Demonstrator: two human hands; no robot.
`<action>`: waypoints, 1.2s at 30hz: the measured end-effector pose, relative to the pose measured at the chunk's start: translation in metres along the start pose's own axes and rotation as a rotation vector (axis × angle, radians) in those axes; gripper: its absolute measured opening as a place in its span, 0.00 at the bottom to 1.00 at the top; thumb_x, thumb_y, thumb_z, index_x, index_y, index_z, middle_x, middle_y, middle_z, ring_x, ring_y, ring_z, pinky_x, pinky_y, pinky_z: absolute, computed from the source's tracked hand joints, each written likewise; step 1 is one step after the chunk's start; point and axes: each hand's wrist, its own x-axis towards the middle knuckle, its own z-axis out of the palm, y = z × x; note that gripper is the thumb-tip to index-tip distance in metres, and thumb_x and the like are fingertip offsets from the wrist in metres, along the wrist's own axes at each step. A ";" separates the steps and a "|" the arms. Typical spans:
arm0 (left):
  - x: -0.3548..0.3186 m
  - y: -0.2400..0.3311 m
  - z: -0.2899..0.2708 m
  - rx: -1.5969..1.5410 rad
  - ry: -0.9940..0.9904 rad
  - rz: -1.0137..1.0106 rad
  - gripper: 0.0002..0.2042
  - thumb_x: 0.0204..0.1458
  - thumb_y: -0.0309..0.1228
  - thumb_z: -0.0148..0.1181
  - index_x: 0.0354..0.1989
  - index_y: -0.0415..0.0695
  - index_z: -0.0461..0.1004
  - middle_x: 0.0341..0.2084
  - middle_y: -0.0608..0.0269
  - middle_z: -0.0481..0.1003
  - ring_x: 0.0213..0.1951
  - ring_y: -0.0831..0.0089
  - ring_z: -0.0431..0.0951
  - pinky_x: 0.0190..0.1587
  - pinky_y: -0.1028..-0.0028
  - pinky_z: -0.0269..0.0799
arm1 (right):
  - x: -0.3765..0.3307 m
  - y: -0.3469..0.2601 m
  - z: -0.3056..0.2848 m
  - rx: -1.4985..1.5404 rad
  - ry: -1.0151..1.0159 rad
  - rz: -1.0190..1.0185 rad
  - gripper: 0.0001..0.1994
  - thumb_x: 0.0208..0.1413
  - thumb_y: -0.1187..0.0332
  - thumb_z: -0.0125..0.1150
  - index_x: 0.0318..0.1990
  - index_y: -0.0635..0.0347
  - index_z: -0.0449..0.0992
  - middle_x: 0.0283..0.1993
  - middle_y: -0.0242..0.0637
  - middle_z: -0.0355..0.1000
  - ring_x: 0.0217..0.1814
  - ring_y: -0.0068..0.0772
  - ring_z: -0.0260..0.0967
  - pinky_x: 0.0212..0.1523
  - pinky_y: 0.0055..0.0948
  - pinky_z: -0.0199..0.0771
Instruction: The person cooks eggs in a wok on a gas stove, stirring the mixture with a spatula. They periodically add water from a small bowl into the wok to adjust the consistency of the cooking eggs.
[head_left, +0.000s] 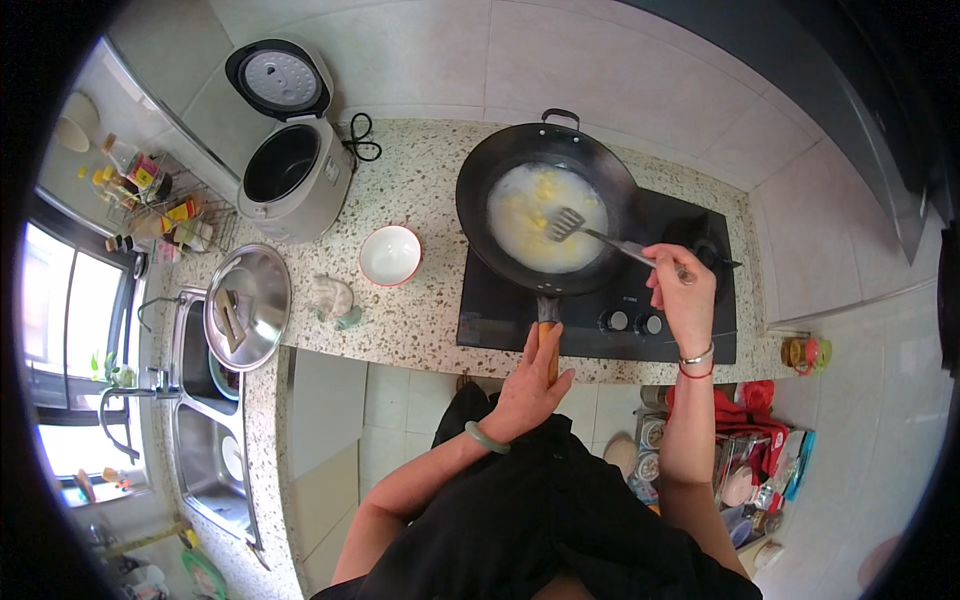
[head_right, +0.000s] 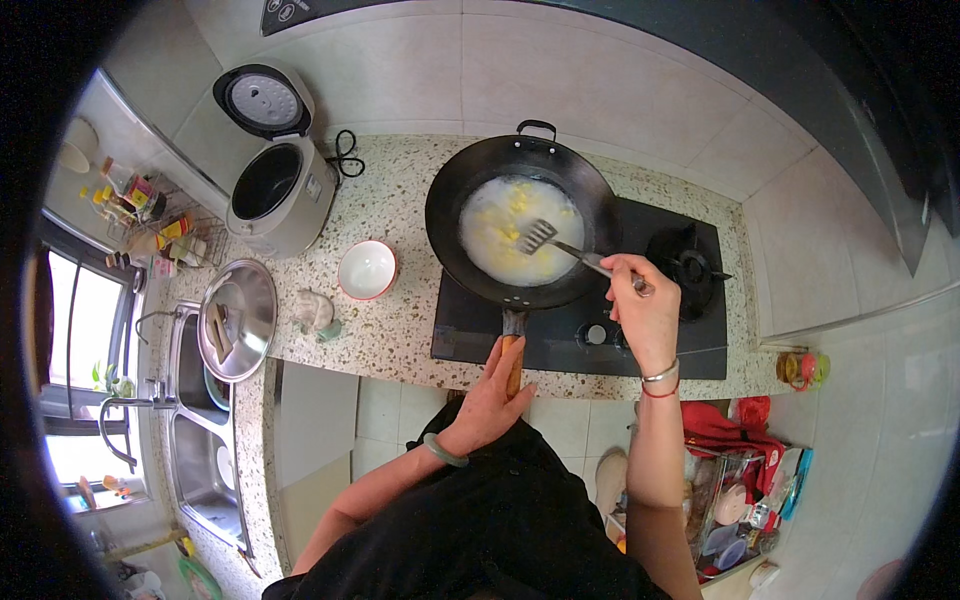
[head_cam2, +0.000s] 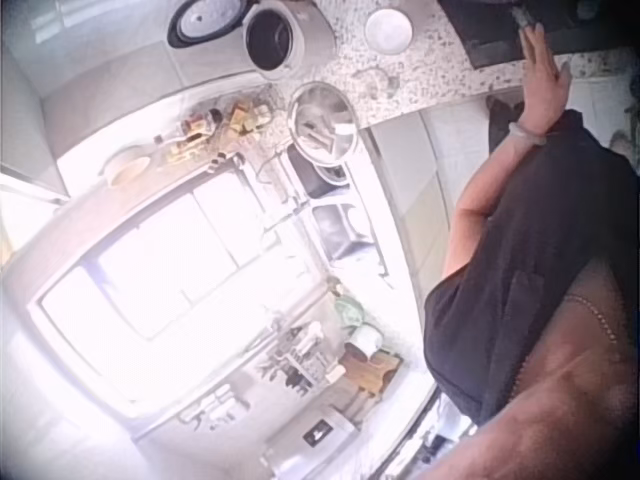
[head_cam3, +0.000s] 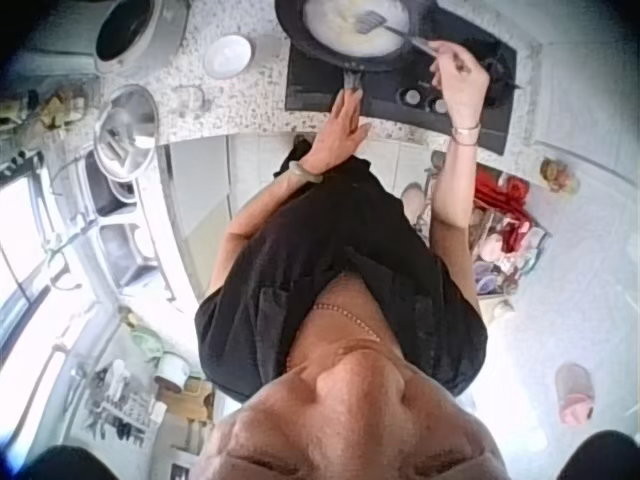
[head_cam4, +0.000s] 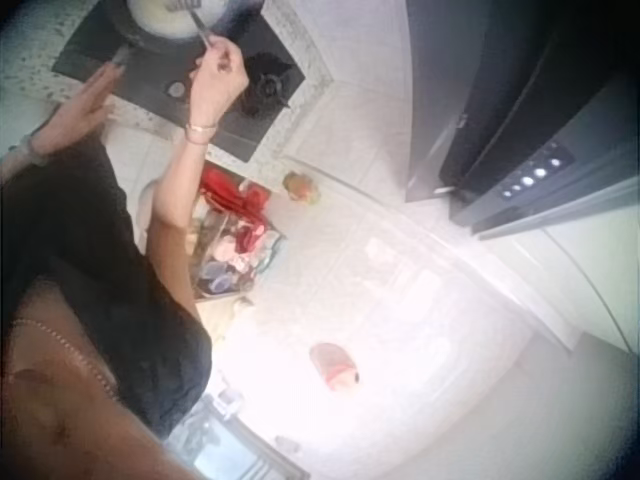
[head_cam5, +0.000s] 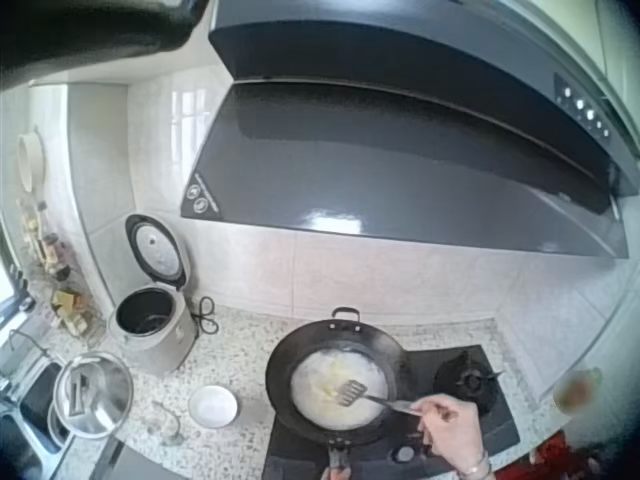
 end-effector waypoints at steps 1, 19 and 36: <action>0.000 0.000 0.001 0.004 0.007 0.006 0.35 0.54 0.39 0.57 0.68 0.54 0.48 0.66 0.38 0.45 0.52 0.37 0.68 0.48 0.58 0.71 | -0.003 -0.006 -0.002 -0.036 0.015 -0.016 0.09 0.60 0.68 0.53 0.37 0.61 0.79 0.19 0.28 0.68 0.15 0.13 0.61 0.17 0.16 0.59; -0.002 -0.003 -0.003 0.012 0.032 0.016 0.34 0.54 0.38 0.57 0.68 0.53 0.49 0.66 0.37 0.47 0.55 0.38 0.66 0.50 0.60 0.70 | -0.009 -0.021 0.002 -0.064 -0.033 -0.049 0.08 0.60 0.70 0.53 0.37 0.62 0.79 0.19 0.28 0.68 0.15 0.12 0.60 0.16 0.16 0.58; -0.001 -0.001 -0.003 0.026 0.031 0.032 0.33 0.54 0.38 0.57 0.68 0.53 0.49 0.66 0.36 0.46 0.55 0.37 0.65 0.50 0.59 0.70 | 0.005 -0.007 0.012 -0.036 -0.139 -0.049 0.07 0.57 0.72 0.53 0.34 0.63 0.78 0.18 0.27 0.67 0.15 0.12 0.59 0.16 0.16 0.57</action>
